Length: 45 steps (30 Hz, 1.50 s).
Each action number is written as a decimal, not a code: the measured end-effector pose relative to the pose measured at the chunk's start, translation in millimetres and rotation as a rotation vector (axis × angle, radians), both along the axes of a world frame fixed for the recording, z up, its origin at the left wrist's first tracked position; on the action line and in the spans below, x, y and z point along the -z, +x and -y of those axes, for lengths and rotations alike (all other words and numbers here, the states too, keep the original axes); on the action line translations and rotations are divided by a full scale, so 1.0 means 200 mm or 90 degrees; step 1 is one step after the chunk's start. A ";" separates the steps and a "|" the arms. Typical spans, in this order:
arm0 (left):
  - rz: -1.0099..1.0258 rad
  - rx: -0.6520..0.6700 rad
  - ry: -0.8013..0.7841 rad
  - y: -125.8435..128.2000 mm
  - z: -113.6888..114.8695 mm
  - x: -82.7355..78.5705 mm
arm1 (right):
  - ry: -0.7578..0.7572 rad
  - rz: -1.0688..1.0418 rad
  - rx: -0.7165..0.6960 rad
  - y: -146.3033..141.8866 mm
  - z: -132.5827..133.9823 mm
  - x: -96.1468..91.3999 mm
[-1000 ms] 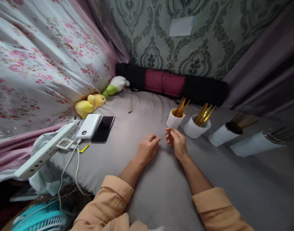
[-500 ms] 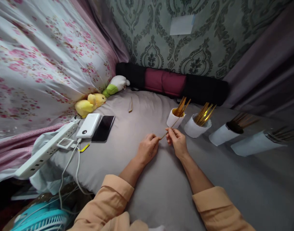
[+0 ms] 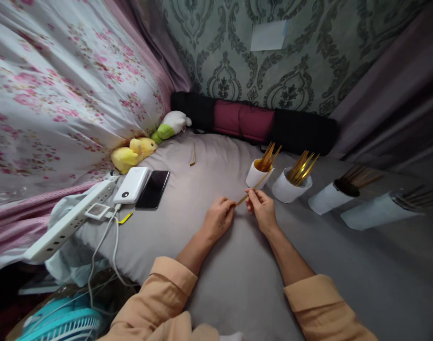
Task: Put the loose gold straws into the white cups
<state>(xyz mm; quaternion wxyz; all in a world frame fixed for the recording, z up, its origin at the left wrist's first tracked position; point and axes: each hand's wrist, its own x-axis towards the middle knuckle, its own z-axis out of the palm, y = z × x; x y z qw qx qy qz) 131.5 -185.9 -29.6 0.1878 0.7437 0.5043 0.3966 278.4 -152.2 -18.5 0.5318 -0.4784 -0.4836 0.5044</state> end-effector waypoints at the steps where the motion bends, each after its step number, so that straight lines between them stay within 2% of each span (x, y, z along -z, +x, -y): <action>1: 0.006 0.002 -0.004 0.00 0.00 0.00 | 0.001 0.004 0.003 0.00 0.00 0.00; 21: 0.195 -0.046 -0.144 0.03 -0.01 -0.03 | 0.056 0.106 0.074 0.03 -0.01 -0.01; 30: 0.466 -0.052 -0.397 0.06 0.00 -0.05 | 0.069 0.125 0.066 0.05 -0.01 -0.04; 34: 0.565 -0.003 -0.442 0.08 0.02 -0.07 | 0.078 0.128 0.061 0.06 0.00 -0.05; 41: 0.721 0.054 -0.534 0.10 0.03 -0.07 | 0.096 0.154 0.048 0.10 0.01 -0.07; 45: 0.774 0.058 -0.605 0.11 0.03 -0.08 | 0.097 0.169 0.032 0.12 0.03 -0.09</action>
